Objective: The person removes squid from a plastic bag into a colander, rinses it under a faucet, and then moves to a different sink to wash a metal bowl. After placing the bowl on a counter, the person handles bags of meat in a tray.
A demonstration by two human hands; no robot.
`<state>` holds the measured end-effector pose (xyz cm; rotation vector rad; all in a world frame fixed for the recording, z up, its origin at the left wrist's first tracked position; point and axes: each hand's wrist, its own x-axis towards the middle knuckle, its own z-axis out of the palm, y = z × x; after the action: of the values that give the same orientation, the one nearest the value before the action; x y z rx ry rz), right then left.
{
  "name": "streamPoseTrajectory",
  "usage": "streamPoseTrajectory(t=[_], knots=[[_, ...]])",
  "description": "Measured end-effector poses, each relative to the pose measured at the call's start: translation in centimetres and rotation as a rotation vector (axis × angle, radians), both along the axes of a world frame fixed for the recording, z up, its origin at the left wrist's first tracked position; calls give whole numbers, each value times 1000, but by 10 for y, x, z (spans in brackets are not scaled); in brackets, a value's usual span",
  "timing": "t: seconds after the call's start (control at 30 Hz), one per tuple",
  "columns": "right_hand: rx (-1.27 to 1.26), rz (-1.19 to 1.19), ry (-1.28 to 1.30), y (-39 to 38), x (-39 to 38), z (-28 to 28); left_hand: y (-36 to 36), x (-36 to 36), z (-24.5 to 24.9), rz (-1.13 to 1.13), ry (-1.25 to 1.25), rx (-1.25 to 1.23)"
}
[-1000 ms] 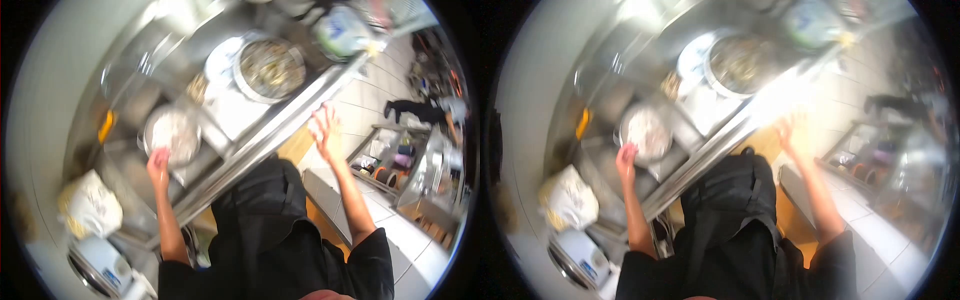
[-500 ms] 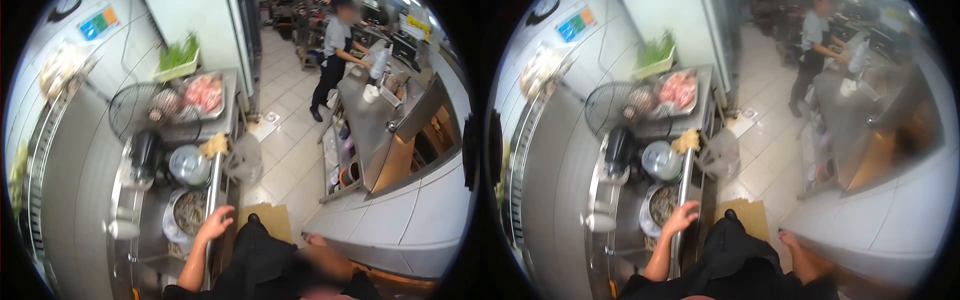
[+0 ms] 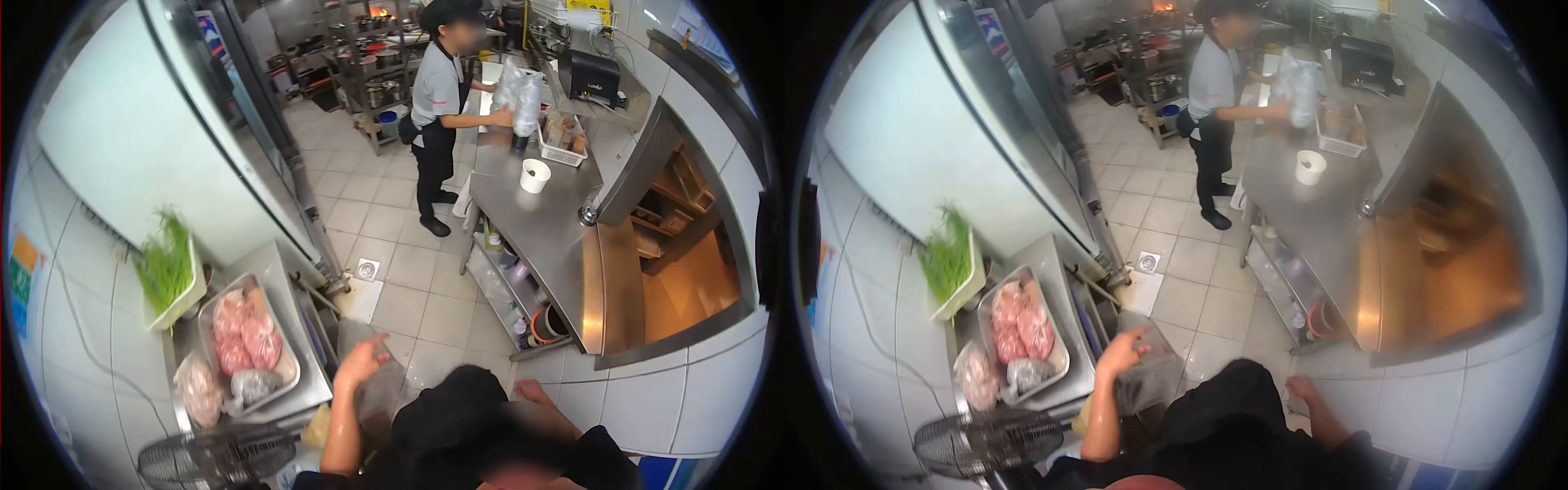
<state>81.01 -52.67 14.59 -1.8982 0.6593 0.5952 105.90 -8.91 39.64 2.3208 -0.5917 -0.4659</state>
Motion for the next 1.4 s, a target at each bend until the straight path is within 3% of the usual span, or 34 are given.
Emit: streamPoseTrajectory(t=[0.03, 0.13, 0.2, 0.27, 0.3, 0.33, 0.37, 0.4, 0.43, 0.47, 0.6, 0.63, 0.67, 0.7, 0.73, 0.87, 0.93, 1.0, 1.03, 1.07, 1.1, 1.13, 1.17, 1.2, 1.23, 1.33, 1.37, 1.4], knots=[[206, -397, -2, 9, 37, 11, 0, 38, 3, -21, -13, -49], [251, -314, -123, 20, 130, 43, 5, 154, -15, -37, 50, -184], [311, -316, -133, 17, 179, 29, 14, 239, -68, 16, 407, -717], [452, -493, 37, 15, 223, 14, 41, 295, -159, 381, 429, -739], [598, -472, 131, -11, 231, -61, 71, 315, -241, 338, 95, -469], [730, -444, 234, -36, 239, -134, 97, 306, -283, 348, 41, 197], [423, -124, 369, -32, 279, -161, 118, 288, -311, 300, 132, 404], [51, 363, 517, -28, 318, -187, 135, 259, -325, 300, 320, 378], [-191, 742, 642, -25, 358, -212, 154, 221, -324, 340, 530, 327], [-229, 820, 589, -11, 402, -176, 168, 193, -319, 410, 714, 274], [-243, 689, -16, 68, 661, -124, 181, 176, -281, 711, 1059, 168], [-394, 948, -612, 82, 725, -121, 177, 193, -279, 761, 1080, 149], [-46, 603, -381, 110, 784, -99, 174, 214, -281, 794, 1092, 136], [118, 487, -281, 135, 841, -59, 169, 241, -286, 819, 1090, 113], [141, 429, -203, 158, 894, -32, 165, 270, -293, 831, 1080, 95], [138, 465, -456, 201, 1043, 11, 166, 416, -334, 817, 893, 3], [156, 510, -536, 224, 1118, 30, 168, 511, -354, 795, 669, -34], [-125, 537, -446, 206, 1139, 11, 172, 632, -365, 775, 314, -26], [-143, 628, -362, 193, 1163, -5, 173, 706, -352, 819, 139, -30], [-54, 575, -271, 172, 1181, -36, 171, 765, -330, 875, 0, -60], [29, 534, -170, 159, 1204, -57, 164, 826, -293, 860, -67, -126], [23, 327, 55, 159, 1214, -28, 156, 880, -253, 864, 44, -169], [186, 145, 152, 150, 1222, -32, 137, 905, -167, 933, -12, -550], [506, 137, 229, 122, 1232, -49, 122, 935, -154, 855, -117, -767], [492, 199, 277, 109, 1274, -62, 107, 949, -145, 816, -138, -935], [283, 458, 257, 145, 1416, -36, 100, 950, -92, 774, 59, -520], [235, 550, 261, 165, 1454, -24, 90, 935, -112, 891, 43, -557], [203, 604, 251, 188, 1489, -22, 105, 929, -156, 1016, -14, -342]])
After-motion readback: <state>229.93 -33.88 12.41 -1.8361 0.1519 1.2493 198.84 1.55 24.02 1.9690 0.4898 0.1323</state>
